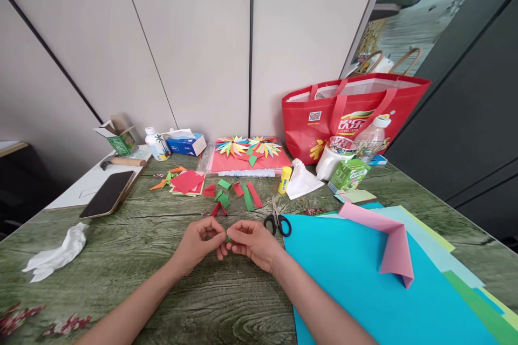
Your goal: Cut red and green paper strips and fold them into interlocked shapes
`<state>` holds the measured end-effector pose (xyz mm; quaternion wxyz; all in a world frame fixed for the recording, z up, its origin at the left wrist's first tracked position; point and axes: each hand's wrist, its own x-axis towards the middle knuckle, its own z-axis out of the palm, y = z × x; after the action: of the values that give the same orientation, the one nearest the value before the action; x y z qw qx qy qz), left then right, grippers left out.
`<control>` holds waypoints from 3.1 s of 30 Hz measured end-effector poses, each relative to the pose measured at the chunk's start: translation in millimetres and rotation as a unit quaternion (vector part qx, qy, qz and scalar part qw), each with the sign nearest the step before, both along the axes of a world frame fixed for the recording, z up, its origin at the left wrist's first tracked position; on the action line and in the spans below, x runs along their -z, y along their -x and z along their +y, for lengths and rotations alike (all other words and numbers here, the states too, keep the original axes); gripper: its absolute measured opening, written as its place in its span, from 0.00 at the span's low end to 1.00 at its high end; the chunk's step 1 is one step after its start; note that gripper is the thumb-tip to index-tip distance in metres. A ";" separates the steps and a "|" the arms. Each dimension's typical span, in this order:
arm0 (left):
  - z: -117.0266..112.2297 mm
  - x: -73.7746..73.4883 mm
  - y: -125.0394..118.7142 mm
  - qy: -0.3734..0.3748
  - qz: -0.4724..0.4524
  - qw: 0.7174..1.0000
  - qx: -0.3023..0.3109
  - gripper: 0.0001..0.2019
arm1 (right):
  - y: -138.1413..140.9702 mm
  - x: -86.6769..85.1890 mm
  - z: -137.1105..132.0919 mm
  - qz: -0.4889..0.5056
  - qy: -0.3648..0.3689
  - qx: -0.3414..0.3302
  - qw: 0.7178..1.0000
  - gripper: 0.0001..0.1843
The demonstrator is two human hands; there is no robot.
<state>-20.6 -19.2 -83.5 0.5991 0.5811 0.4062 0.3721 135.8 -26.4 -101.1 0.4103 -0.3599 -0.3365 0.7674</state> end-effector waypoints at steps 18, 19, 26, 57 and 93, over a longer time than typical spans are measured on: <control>0.7 -0.2 1.6 0.000 0.024 1.000 0.005 0.09 | -5.0 -4.5 1.5 -0.060 -0.031 -0.005 0.998 0.15; 0.3 0.7 1.5 -0.001 0.029 1.000 0.004 0.09 | -5.2 -4.6 1.4 -0.062 -0.029 -0.009 0.998 0.15; -2.0 3.8 -2.0 -0.001 0.043 0.999 -0.008 0.10 | -6.4 -6.7 1.0 -0.137 -0.104 -0.007 0.985 0.14; -1.5 -3.5 -1.3 0.077 -0.006 0.997 -0.008 0.11 | -9.2 1.3 6.0 -0.131 -0.111 -0.002 0.985 0.14; -1.9 -0.7 -1.9 0.104 -0.055 0.993 -0.014 0.10 | -1.7 -0.7 3.2 -0.144 -0.084 0.061 0.984 0.16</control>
<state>-18.6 -21.1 -82.8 0.6724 0.4885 0.4169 0.3679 137.5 -23.2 -100.4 0.4324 -0.4505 -0.4327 0.6503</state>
